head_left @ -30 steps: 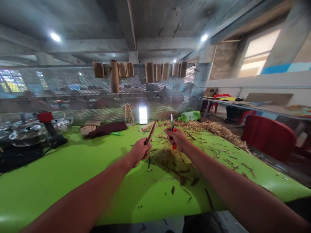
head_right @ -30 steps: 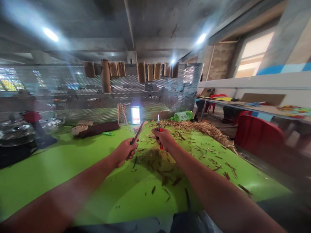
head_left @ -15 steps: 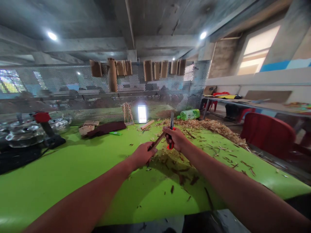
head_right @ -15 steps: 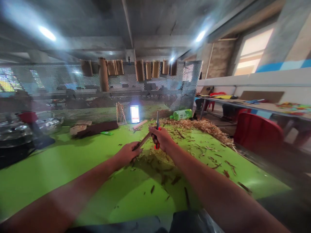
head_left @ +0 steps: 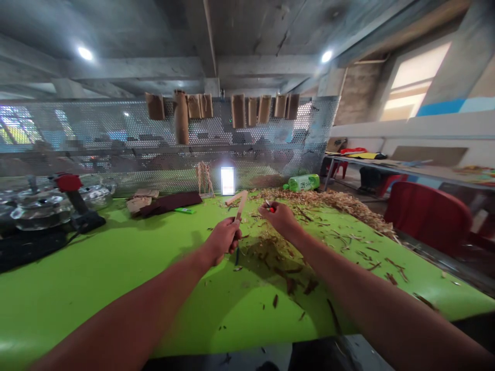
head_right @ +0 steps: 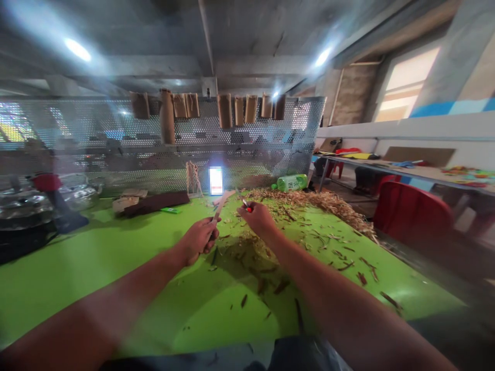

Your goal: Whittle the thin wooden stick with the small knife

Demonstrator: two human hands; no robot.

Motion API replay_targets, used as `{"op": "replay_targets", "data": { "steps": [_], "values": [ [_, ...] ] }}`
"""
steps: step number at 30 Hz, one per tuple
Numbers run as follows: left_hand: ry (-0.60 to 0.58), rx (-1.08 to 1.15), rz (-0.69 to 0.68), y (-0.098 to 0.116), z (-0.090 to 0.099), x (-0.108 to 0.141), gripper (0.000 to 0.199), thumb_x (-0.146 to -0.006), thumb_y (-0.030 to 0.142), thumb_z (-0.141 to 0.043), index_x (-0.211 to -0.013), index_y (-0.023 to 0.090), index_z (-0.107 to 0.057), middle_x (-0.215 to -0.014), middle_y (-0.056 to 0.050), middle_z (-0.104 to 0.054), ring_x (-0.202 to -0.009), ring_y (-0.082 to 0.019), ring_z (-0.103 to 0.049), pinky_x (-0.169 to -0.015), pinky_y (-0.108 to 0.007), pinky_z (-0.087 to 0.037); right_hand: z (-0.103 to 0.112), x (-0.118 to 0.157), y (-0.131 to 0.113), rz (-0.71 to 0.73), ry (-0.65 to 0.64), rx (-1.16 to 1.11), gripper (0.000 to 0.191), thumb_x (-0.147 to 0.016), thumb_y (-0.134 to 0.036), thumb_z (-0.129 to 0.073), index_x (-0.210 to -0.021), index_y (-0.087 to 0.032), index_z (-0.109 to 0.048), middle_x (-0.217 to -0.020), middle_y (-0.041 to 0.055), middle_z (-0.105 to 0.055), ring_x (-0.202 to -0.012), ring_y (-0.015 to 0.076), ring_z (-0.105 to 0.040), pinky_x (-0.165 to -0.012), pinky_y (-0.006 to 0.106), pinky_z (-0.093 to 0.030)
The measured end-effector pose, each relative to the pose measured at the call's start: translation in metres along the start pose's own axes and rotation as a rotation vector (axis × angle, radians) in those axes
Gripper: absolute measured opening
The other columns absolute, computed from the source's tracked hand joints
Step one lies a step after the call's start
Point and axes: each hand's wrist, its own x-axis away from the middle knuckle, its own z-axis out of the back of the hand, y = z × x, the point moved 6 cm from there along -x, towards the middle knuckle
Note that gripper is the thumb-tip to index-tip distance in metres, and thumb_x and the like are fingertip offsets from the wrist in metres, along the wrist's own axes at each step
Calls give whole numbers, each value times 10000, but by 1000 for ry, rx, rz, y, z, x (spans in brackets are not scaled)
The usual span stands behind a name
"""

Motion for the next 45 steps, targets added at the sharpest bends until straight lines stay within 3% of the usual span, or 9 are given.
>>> {"op": "replay_targets", "data": {
  "steps": [3, 8, 17, 21, 26, 31, 35, 39, 45],
  "values": [
    [-20, 55, 26, 2, -3, 3, 267, -933, 364, -472, -1121, 184, -529, -592, 71, -483, -325, -43, -311, -319, -169, -190, -8, 6, -7, 70, -46, 171, 329, -763, -489, -593, -770, -177, -699, -592, -11, -570, -578, 128, -489, -548, 238, -312],
    [-49, 64, 5, 3, -3, 4, 281, -944, 387, -461, -1115, 179, -539, -602, 71, -477, -325, -33, -297, -313, -162, -192, -18, 17, -17, 142, -133, 242, 315, -798, -477, -562, -755, -186, -675, -606, -18, -558, -578, 119, -468, -552, 236, -284],
    [-78, -39, -69, 8, -7, 8, 227, -904, 335, -519, -750, 169, -505, -624, 56, -470, -357, -23, -325, -329, -169, -241, -23, 19, -18, 179, -208, 420, 273, -810, -436, -570, -768, -182, -659, -627, -8, -558, -564, 114, -409, -531, 241, -236],
    [-99, -30, -79, 7, -8, 8, 192, -875, 308, -544, -746, 169, -507, -599, 59, -457, -366, -32, -337, -338, -169, -268, -21, 19, -19, 172, -202, 519, 264, -830, -428, -560, -783, -191, -667, -640, 4, -587, -554, 116, -411, -524, 248, -215],
    [-136, -22, -90, 7, -10, 7, 213, -856, 344, -557, -739, 172, -507, -594, 48, -482, -388, -64, -438, -351, -195, -354, -22, 19, -20, 179, -213, 553, 281, -832, -445, -561, -835, -197, -692, -695, 23, -633, -569, 123, -434, -524, 246, -227],
    [-128, -6, -21, 8, -12, 13, 196, -857, 349, -586, -788, 175, -527, -593, 66, -491, -327, -27, -317, -312, -177, -235, -25, 21, -18, 183, -215, 569, 257, -831, -426, -569, -818, -198, -687, -691, 26, -637, -553, 119, -423, -519, 246, -226],
    [-91, -26, -13, 13, -11, 18, 267, -907, 390, -528, -747, 177, -509, -546, 70, -460, -325, -30, -297, -326, -179, -241, -25, 22, -19, 180, -240, 517, 245, -838, -407, -570, -790, -190, -672, -667, 19, -619, -550, 115, -424, -515, 236, -239],
    [-70, -21, -7, 12, -10, 16, 274, -933, 379, -475, -761, 170, -517, -573, 53, -479, -353, -41, -361, -338, -177, -292, -26, 21, -18, 157, -255, 489, 228, -824, -395, -589, -780, -187, -672, -649, 8, -599, -548, 111, -423, -514, 228, -249],
    [-75, 36, -27, 6, -7, 7, 166, -867, 321, -580, -846, 172, -509, -642, 51, -518, -397, -57, -457, -354, -182, -364, -29, 20, -16, 141, -275, 512, 267, -825, -412, -582, -818, -169, -693, -670, 19, -613, -561, 116, -431, -517, 234, -258]
  ]
}}
